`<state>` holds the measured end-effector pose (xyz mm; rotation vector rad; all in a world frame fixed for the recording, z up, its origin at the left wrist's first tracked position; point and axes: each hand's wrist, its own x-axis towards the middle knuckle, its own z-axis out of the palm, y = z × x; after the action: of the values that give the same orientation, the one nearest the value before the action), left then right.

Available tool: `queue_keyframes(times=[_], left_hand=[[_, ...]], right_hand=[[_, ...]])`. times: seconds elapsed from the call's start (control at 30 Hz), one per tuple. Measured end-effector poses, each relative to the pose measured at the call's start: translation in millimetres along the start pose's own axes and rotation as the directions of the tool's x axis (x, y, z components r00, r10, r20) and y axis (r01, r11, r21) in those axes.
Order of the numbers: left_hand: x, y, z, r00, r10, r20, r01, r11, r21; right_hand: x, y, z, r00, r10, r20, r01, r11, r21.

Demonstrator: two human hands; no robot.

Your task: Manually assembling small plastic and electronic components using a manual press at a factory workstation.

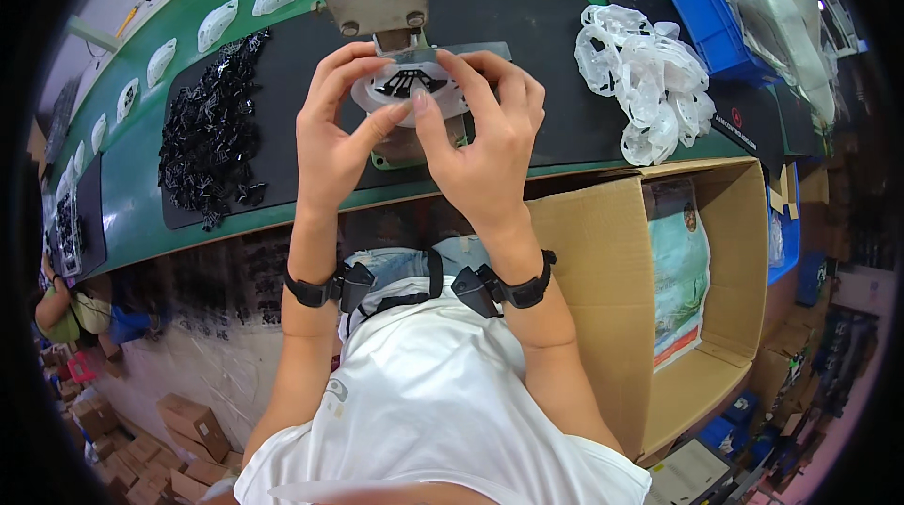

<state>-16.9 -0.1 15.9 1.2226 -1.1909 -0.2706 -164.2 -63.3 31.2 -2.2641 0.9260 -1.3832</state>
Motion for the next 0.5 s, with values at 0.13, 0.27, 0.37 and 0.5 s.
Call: queue_keyframes(times=[0.13, 0.27, 0.37, 0.5], left_hand=[[2.7, -9.6, -1.0, 0.997, -0.073, 0.019, 0.075, 0.987, -0.145], [-7.4, -11.9, 3.6, 0.975, -0.221, 0.032, 0.222, 0.945, -0.239], [-9.7, -15.2, 8.0, 0.988, -0.155, -0.018, 0.145, 0.954, -0.262], [-12.5, -15.9, 5.8, 0.984, -0.175, -0.019, 0.162, 0.946, -0.280]], right_hand=[[5.6, 6.0, 3.1, 0.998, -0.067, -0.008, 0.066, 0.996, -0.065], [15.1, 6.9, 0.0, 0.996, -0.090, 0.005, 0.090, 0.996, -0.017], [38.7, 5.1, -16.0, 0.976, -0.076, -0.206, 0.114, 0.978, 0.176], [104.6, -39.0, -44.3, 0.915, -0.065, -0.399, 0.204, 0.926, 0.317]])
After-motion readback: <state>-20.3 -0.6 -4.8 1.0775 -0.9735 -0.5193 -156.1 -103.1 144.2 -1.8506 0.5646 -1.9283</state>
